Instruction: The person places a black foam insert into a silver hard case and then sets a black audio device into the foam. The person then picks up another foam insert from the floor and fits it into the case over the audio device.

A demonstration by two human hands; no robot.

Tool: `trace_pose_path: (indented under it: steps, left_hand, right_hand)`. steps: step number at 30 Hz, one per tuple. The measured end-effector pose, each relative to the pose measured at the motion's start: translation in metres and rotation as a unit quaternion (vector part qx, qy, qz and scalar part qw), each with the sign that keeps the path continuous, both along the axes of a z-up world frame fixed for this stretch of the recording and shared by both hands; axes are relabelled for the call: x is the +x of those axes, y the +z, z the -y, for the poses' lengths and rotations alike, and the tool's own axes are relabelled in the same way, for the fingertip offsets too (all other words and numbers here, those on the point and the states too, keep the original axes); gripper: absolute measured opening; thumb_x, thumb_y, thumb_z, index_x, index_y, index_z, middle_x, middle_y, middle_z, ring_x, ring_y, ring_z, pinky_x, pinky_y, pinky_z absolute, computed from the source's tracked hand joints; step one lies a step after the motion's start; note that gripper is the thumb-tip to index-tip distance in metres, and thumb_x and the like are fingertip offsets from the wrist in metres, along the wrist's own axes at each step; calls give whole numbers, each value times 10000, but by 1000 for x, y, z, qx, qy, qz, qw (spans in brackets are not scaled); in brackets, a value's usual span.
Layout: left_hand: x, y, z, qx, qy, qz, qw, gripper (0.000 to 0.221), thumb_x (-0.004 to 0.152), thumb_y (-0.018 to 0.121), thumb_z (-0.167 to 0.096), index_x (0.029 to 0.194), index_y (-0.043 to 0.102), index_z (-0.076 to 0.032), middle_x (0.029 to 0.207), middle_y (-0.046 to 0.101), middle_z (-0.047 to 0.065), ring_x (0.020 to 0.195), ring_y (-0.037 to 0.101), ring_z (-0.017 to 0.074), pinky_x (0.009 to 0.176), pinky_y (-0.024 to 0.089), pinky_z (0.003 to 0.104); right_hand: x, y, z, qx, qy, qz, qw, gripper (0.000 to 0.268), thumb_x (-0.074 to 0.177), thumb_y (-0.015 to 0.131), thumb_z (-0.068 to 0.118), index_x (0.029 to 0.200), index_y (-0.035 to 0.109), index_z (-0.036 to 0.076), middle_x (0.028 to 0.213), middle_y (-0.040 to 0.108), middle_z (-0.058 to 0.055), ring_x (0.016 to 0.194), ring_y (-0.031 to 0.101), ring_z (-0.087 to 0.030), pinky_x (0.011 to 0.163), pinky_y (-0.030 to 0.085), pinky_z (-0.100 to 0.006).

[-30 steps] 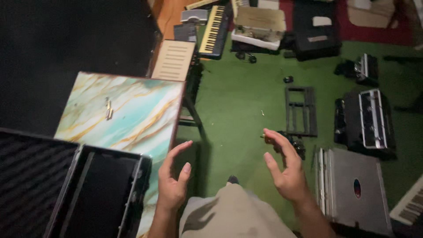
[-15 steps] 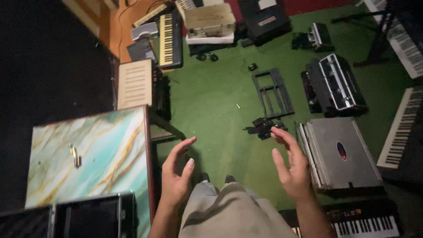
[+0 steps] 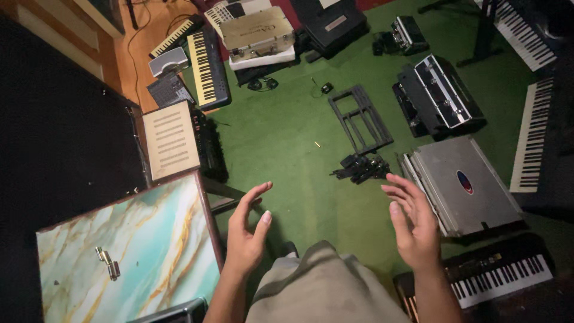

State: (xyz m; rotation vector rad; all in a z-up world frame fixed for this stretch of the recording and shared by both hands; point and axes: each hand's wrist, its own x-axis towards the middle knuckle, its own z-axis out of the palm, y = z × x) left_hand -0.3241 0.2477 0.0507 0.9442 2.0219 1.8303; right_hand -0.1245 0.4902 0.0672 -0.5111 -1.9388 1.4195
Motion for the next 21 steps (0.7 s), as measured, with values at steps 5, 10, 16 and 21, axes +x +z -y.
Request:
trace_pose_path:
  steps: [5, 10, 16, 21]
  left_hand:
    - [-30, -10, 17, 29, -15, 8, 999, 561, 924, 598, -77, 1469, 487, -11, 1481, 601, 168, 1408, 542, 278, 1159, 392, 394]
    - [-50, -16, 30, 20, 6, 7, 1000, 577, 923, 589, -82, 1486, 487, -14, 1485, 604, 168, 1375, 562, 273, 1162, 410, 391]
    - [-53, -11, 34, 26, 16, 10, 999, 557, 945, 578, -103, 1487, 486, -14, 1493, 601, 163, 1384, 565, 268, 1158, 427, 389]
    - [-44, -8, 25, 35, 21, 13, 999, 548, 957, 586, -126, 1484, 489, -15, 1504, 593, 166, 1415, 542, 271, 1172, 402, 392]
  right_hand:
    - [-17, 1, 21, 10, -29, 17, 999, 449, 1008, 494, 7, 1451, 460, -59, 1464, 551, -197, 1323, 577, -283, 1139, 452, -408]
    - [-28, 1, 34, 19, -23, 16, 999, 443, 1022, 495, 13, 1457, 453, -63, 1469, 549, -198, 1334, 572, -284, 1156, 441, -414]
    - [-37, 0, 37, 32, -11, 16, 999, 433, 1032, 504, 31, 1455, 460, -55, 1451, 570, -195, 1348, 576, -282, 1175, 453, -420]
    - [-38, -7, 22, 2, 13, -5, 1000, 442, 1031, 512, 33, 1461, 456, -55, 1444, 567, -193, 1345, 566, -278, 1178, 429, -423]
